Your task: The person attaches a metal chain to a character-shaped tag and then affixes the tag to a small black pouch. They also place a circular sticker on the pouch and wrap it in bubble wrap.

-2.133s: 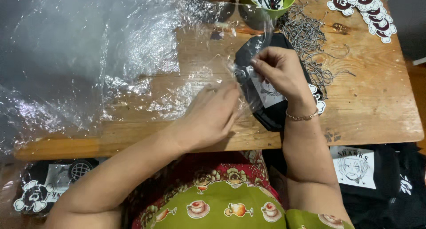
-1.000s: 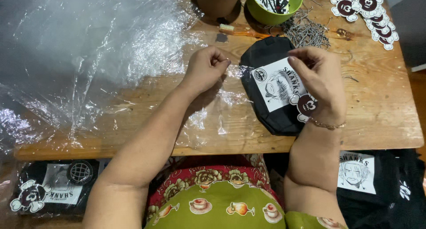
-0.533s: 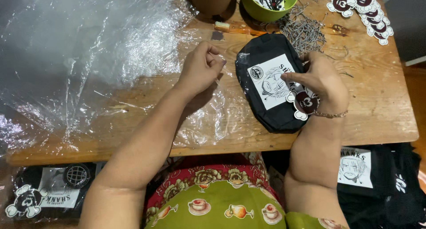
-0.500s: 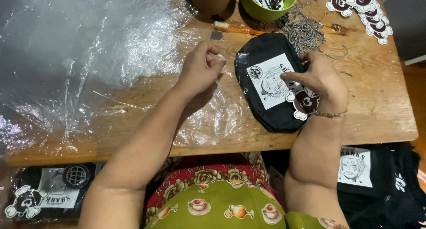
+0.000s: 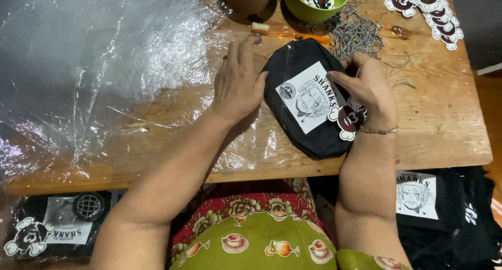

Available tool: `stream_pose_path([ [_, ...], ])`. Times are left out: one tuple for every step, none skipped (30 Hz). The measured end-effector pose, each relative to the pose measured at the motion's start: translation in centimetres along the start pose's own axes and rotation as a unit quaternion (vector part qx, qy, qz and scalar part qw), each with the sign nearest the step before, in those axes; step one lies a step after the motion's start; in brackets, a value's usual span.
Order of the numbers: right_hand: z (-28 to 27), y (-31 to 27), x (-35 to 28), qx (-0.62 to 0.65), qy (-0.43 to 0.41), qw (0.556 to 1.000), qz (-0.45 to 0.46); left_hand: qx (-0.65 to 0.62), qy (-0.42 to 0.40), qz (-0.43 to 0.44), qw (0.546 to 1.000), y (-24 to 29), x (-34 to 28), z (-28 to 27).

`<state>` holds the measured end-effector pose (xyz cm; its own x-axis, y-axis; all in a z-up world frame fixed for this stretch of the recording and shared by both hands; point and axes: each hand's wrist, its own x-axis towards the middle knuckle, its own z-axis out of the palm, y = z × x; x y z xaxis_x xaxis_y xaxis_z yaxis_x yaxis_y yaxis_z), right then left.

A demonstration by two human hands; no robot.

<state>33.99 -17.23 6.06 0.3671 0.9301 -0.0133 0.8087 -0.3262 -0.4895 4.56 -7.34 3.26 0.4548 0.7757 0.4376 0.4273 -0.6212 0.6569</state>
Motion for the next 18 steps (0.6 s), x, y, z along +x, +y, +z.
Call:
stream_pose_path([
  [-0.1,-0.1,0.0,0.000,0.000,1.000,-0.001,0.000,0.001,0.000,1.000,0.2,0.2,0.1],
  [-0.1,-0.2,-0.1,0.069,-0.017,0.997,-0.018,0.017,0.034,0.089,0.995,0.4,0.4,0.3],
  [-0.2,-0.3,-0.2,0.138,-0.034,0.989,-0.035,0.032,0.067,0.177,0.981,0.7,0.6,0.4],
  [-0.2,-0.5,-0.3,0.138,-0.034,0.989,-0.035,0.032,0.067,0.177,0.981,0.6,0.5,0.8],
  [-0.3,-0.7,-0.4,0.164,-0.039,0.985,-0.049,0.053,0.047,0.211,0.975,0.4,0.5,1.1],
  [-0.4,-0.9,-0.5,0.189,-0.044,0.979,-0.063,0.074,0.027,0.243,0.967,0.3,0.5,1.5],
  [-0.6,-1.1,-0.5,0.188,-0.044,0.979,-0.063,0.074,0.027,0.244,0.967,0.2,0.4,1.9],
  [-0.8,-1.2,-0.6,0.195,-0.045,0.977,-0.069,0.093,0.020,0.236,0.967,0.0,0.3,2.2],
  [-1.1,-1.3,-0.6,0.201,-0.045,0.976,-0.074,0.111,0.012,0.229,0.967,-0.1,0.2,2.6],
  [-1.0,-0.9,-0.5,0.201,-0.045,0.976,-0.074,0.111,0.012,0.229,0.967,-0.3,0.3,2.4],
  [-0.8,-0.5,-0.4,0.216,-0.046,0.972,-0.080,0.114,0.002,0.203,0.973,-0.5,0.3,2.3],
  [-0.7,-0.1,-0.3,0.231,-0.047,0.968,-0.086,0.116,-0.009,0.177,0.977,-0.7,0.4,2.1],
  [-1.0,-0.9,-0.7,0.231,-0.047,0.968,-0.086,0.117,-0.009,0.176,0.977,-0.7,0.3,1.9],
  [-1.2,-1.8,-1.2,0.236,-0.037,0.967,-0.083,0.110,-0.004,0.161,0.981,-0.7,0.2,1.6],
  [-1.4,-2.7,-1.6,0.241,-0.028,0.967,-0.079,0.103,0.000,0.146,0.984,-0.8,0.2,1.4],
  [-1.4,-2.5,-1.5,0.241,-0.028,0.967,-0.080,0.104,0.001,0.146,0.984,-0.8,0.1,1.4],
  [-1.3,-2.2,-1.4,0.248,-0.026,0.965,-0.083,0.097,0.010,0.139,0.985,-0.9,0.1,1.4],
  [-1.2,-2.0,-1.3,0.255,-0.023,0.963,-0.086,0.091,0.020,0.132,0.987,-0.9,0.1,1.4],
])
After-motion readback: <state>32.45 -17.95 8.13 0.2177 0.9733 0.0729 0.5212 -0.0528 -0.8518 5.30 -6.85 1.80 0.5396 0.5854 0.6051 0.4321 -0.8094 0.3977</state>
